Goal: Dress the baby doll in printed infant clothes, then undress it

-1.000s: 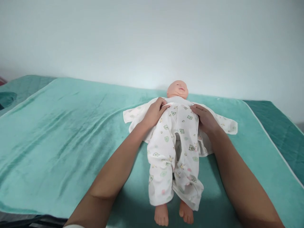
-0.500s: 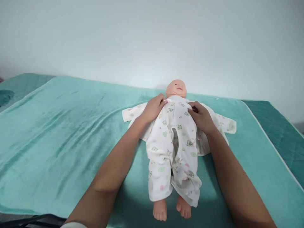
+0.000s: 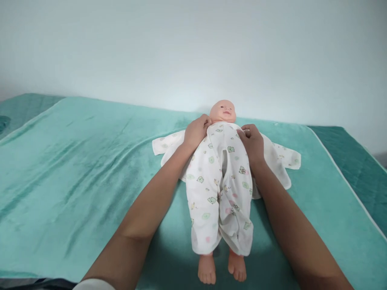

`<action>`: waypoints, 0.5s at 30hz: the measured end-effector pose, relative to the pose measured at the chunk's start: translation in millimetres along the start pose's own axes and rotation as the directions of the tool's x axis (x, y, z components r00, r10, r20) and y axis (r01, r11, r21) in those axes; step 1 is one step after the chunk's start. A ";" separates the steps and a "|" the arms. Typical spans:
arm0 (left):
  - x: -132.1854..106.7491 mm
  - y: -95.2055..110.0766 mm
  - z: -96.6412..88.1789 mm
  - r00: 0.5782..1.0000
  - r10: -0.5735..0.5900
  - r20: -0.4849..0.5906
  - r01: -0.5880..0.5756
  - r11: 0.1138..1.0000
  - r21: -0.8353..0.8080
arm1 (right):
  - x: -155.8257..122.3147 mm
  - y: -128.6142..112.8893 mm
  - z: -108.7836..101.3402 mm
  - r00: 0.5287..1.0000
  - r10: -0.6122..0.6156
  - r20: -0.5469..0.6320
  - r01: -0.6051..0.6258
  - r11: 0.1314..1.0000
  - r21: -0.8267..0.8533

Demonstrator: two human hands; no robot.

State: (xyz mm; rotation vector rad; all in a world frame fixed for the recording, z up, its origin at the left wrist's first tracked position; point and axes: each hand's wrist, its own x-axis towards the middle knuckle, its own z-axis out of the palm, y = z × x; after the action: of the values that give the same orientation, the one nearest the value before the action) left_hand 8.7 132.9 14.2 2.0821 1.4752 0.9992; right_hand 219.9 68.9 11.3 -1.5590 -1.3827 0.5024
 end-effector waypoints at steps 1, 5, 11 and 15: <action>-2.7 0.1 0.0 1.000 0.029 0.002 -0.029 0.999 -0.013 | -2.3 -0.1 0.1 0.997 -0.079 -0.015 0.079 0.997 -0.005; -14.3 -2.3 -1.7 0.990 0.137 0.018 -0.136 0.990 -0.034 | -6.7 3.4 -4.5 0.938 -0.343 0.048 0.345 0.937 -0.050; -35.0 -8.6 -6.9 0.980 0.196 -0.045 -0.200 0.972 -0.126 | -11.9 17.4 -12.2 0.920 -0.378 0.103 0.380 0.925 -0.001; -54.7 -8.0 -12.2 0.981 0.181 -0.073 -0.190 0.970 -0.148 | -22.6 24.3 -15.4 0.936 -0.345 0.070 0.342 0.938 0.054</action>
State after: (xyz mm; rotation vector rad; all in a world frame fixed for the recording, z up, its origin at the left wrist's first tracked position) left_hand -15.8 84.1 -0.7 2.1230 1.2031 1.2148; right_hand 238.9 44.6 -8.5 -1.2379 -1.6534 0.3769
